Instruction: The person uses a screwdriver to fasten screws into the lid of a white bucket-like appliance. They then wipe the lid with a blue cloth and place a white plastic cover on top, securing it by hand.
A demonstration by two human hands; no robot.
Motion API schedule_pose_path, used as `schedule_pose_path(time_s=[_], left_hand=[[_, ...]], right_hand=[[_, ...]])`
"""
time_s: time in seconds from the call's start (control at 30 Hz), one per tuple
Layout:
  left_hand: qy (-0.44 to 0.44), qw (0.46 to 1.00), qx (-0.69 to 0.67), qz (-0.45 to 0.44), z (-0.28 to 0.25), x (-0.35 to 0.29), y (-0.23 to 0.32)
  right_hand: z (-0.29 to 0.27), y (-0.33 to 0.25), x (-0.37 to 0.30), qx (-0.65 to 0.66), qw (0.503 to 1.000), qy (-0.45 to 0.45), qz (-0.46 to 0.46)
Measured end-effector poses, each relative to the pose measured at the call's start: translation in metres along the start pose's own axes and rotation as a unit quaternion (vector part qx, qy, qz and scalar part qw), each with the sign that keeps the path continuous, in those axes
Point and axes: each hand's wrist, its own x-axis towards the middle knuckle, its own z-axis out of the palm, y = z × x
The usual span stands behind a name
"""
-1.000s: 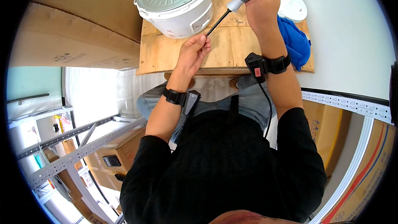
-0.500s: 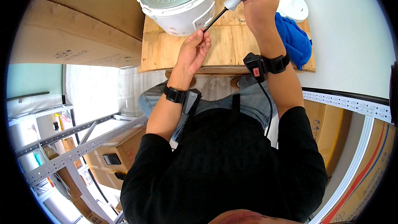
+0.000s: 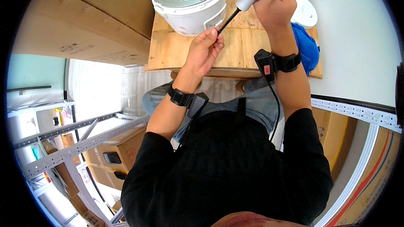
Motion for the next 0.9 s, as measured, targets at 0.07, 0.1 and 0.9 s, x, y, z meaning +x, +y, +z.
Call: schedule_pose_path(time_s=[0.07,0.1,0.9], left_hand=[[0.026,0.998,0.046,0.027,0.005,-0.004,0.005],[0.031,0.995,0.083,0.044,0.005,-0.005,0.008],[-0.079,0.932,0.339,0.105,0.002,-0.007,0.073]], right_hand=[[0.011,-0.006,0.004,-0.031,0.999,0.024,-0.011],[0.012,-0.006,0.004,-0.030,0.999,0.025,-0.010],[0.030,-0.009,0.026,-0.043,0.997,0.047,0.042]])
